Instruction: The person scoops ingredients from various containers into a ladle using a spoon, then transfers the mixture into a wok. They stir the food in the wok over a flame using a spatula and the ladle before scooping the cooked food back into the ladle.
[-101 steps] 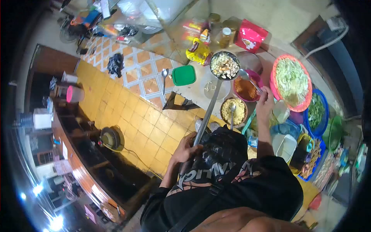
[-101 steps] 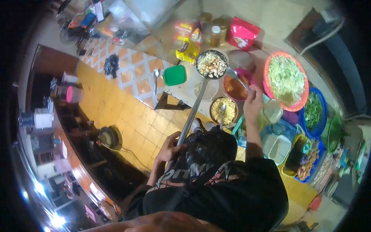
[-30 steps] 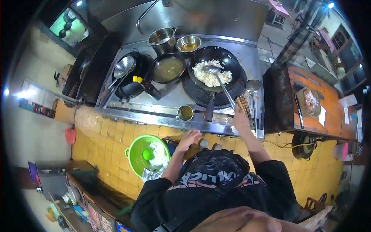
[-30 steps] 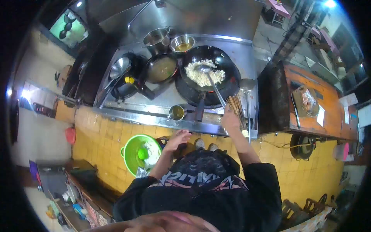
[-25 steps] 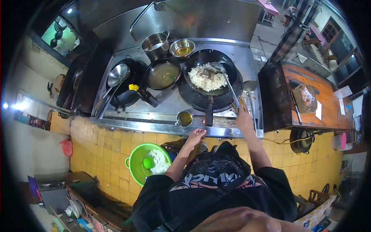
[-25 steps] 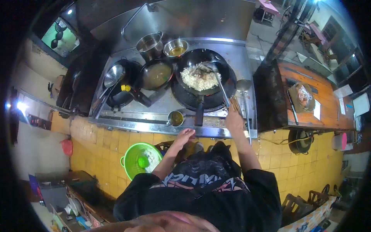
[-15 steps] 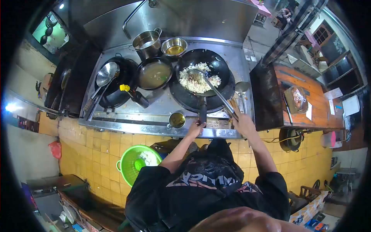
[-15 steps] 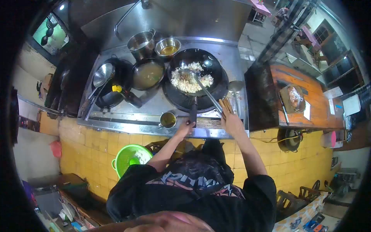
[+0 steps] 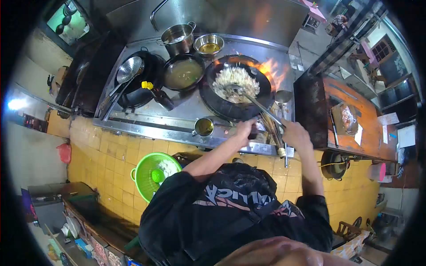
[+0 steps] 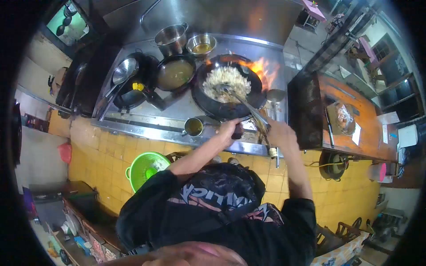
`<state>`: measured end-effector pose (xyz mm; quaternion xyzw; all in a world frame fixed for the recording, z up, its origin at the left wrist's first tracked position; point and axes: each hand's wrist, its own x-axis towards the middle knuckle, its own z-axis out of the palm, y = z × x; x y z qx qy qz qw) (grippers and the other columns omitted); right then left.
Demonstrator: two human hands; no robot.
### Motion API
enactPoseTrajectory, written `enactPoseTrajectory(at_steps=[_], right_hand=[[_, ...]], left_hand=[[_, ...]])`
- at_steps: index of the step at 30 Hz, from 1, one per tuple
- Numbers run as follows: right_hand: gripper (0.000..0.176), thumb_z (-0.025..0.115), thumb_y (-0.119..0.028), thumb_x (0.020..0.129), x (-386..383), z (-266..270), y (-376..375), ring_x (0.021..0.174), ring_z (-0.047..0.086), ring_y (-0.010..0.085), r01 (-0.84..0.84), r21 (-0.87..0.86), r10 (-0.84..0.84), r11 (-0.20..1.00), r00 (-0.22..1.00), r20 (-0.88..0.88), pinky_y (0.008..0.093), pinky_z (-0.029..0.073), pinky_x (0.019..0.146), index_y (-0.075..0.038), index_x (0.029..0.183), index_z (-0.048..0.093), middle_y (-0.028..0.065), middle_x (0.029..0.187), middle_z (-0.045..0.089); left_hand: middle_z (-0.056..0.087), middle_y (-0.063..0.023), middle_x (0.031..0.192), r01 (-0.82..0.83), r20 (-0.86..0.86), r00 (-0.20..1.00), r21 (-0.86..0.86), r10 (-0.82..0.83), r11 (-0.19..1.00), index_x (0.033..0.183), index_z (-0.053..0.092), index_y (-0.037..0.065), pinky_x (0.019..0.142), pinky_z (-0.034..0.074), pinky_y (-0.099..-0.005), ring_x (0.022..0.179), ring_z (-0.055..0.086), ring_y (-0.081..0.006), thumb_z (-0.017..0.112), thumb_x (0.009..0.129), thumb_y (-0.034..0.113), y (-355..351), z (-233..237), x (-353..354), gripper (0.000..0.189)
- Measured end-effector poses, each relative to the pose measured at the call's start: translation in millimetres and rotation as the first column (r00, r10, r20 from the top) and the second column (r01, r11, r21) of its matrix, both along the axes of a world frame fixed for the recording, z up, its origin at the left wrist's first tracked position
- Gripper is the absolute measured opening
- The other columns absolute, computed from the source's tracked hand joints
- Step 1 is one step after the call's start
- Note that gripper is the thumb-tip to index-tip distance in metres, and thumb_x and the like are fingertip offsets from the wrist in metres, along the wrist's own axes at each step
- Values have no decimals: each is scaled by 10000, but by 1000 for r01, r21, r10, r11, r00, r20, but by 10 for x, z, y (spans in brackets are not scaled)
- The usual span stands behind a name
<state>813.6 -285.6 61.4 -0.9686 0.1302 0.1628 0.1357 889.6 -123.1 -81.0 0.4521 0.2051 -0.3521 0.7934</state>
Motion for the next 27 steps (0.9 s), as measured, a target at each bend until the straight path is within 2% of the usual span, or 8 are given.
enactPoseTrajectory(at_steps=[3,10,14,18,20,22,23,27], right_hand=[[404,567,-137,796,-120,26,-110,892,602,413,-89,-31,93,995,988,123,500,490,765,-153,1200,555,244,895,630],[396,577,-162,820,-335,-75,-119,777,608,432,-111,20,109,994,989,100,500,502,709,-135,1209,509,224,789,627],[442,558,-160,835,-351,-325,-122,808,624,407,-85,-65,88,994,995,54,506,501,710,-110,1267,479,245,813,627],[478,556,-147,839,-364,-912,-342,747,621,416,-71,-209,107,975,979,171,490,512,692,-98,1305,459,260,871,626],[479,554,-152,846,-273,-1010,-665,694,624,413,-65,-314,164,947,939,302,476,520,678,-90,1311,462,262,889,628],[454,538,-182,876,-117,-835,-992,685,638,361,-232,125,182,964,929,322,427,530,662,-74,1312,476,244,911,638],[434,520,-210,902,-28,-178,-800,767,638,334,156,403,-111,902,985,-134,420,520,693,-62,1308,489,225,909,647],[377,478,-205,907,283,-1208,-419,818,625,385,19,237,-39,971,996,83,467,508,759,-47,1245,530,240,926,638]], left_hand=[[558,-49,667,101,-226,958,-317,-178,943,804,545,55,564,488,-284,561,526,-145,631,852,143,161,626,-118,132],[556,-51,628,97,263,949,282,-174,954,797,557,37,475,470,-307,509,547,-156,630,845,130,284,3,-301,128],[561,-68,651,321,-140,937,-24,-321,947,820,556,17,505,486,-327,535,558,-173,642,829,114,314,428,-455,131],[544,-40,602,121,136,983,21,-123,992,718,550,44,488,455,-295,502,530,-141,559,846,86,435,-274,86,135],[531,-44,590,55,148,986,141,-76,988,701,530,46,473,450,-298,495,526,-143,556,834,67,381,300,-284,137],[534,-66,599,260,-34,965,-35,-262,965,732,531,34,454,453,-309,480,538,-167,570,837,81,484,268,-464,122],[540,-69,607,261,-48,964,-1,-261,965,761,533,32,457,457,-307,480,543,-171,571,836,79,512,316,-509,97],[550,-65,637,242,244,935,89,-257,966,886,502,17,460,480,-311,483,540,-156,594,828,87,508,-672,-63,130]])
